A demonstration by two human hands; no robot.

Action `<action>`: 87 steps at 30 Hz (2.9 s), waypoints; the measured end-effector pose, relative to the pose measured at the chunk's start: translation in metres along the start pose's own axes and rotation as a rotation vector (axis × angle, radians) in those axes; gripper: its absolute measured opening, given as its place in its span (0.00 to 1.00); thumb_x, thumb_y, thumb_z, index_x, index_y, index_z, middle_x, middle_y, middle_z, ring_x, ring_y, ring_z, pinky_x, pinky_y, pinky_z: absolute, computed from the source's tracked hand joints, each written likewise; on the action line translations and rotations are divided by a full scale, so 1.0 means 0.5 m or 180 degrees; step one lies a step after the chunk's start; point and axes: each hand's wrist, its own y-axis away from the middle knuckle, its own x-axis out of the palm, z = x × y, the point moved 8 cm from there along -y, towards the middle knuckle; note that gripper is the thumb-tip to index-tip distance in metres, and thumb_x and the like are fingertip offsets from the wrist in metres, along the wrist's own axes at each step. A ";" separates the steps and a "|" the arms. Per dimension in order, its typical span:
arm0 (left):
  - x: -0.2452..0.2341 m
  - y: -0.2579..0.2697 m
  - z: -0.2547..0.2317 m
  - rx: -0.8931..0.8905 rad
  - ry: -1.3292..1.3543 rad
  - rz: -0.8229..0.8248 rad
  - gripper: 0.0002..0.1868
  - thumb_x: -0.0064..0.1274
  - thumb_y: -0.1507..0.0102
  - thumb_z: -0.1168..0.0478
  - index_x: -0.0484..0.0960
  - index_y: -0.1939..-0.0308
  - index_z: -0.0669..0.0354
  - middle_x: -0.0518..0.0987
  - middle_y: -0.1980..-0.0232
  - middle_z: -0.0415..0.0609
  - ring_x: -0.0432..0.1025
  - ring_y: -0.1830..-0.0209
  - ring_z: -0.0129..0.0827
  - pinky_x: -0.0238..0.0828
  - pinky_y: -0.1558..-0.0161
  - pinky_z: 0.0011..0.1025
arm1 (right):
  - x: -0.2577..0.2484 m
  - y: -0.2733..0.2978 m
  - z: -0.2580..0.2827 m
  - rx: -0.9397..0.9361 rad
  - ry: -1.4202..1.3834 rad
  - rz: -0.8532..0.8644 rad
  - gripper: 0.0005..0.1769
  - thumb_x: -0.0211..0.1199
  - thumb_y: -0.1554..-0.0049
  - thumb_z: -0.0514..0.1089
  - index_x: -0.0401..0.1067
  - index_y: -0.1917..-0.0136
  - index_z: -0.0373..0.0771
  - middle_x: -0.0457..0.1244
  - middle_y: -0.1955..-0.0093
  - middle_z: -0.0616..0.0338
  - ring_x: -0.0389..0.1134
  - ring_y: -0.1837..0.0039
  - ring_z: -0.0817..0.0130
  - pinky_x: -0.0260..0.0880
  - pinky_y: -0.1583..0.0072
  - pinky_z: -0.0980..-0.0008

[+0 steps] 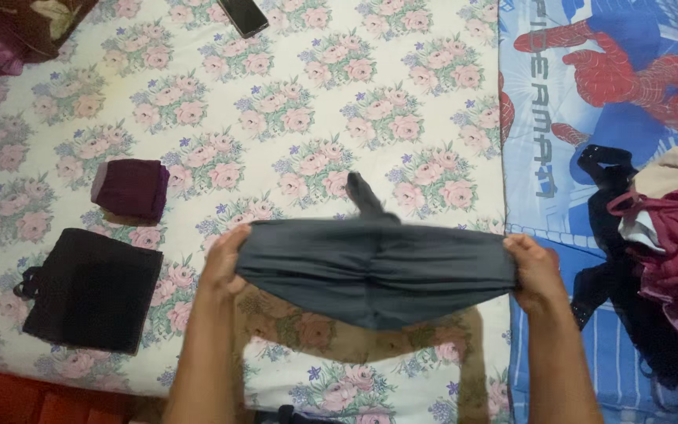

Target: The person folds several tank tops one by one on a bed. They smooth each garment, fold the sides and bottom, then stack the folded items. The process is repeated for a gray, pink, and striped top.

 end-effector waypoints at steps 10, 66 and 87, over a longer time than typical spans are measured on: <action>0.089 -0.007 0.117 0.2080 -0.3293 -0.1533 0.09 0.58 0.38 0.62 0.83 0.54 0.60 0.82 0.53 0.53 0.77 0.52 0.45 0.72 0.47 0.39 | 0.157 -0.005 -0.102 -0.2520 0.2712 -0.1261 0.20 0.69 0.43 0.46 0.72 0.41 0.35 0.68 0.45 0.47 0.69 0.48 0.53 0.69 0.46 0.58; 0.147 0.084 0.163 0.0601 -0.2837 -0.1253 0.17 0.53 0.32 0.48 0.83 0.57 0.58 0.82 0.65 0.55 0.77 0.63 0.46 0.74 0.61 0.41 | 0.490 0.117 -0.111 0.0766 -0.0606 0.0503 0.10 0.52 0.39 0.35 0.73 0.47 0.35 0.69 0.54 0.53 0.70 0.56 0.66 0.73 0.53 0.68; 0.249 0.085 0.097 0.0067 -0.0018 0.0094 0.06 0.41 0.33 0.64 0.74 0.56 0.59 0.80 0.56 0.49 0.75 0.51 0.38 0.69 0.41 0.38 | 0.193 0.046 0.008 -0.1840 0.2185 -0.1118 0.17 0.68 0.41 0.45 0.73 0.42 0.33 0.67 0.44 0.50 0.67 0.44 0.59 0.68 0.42 0.60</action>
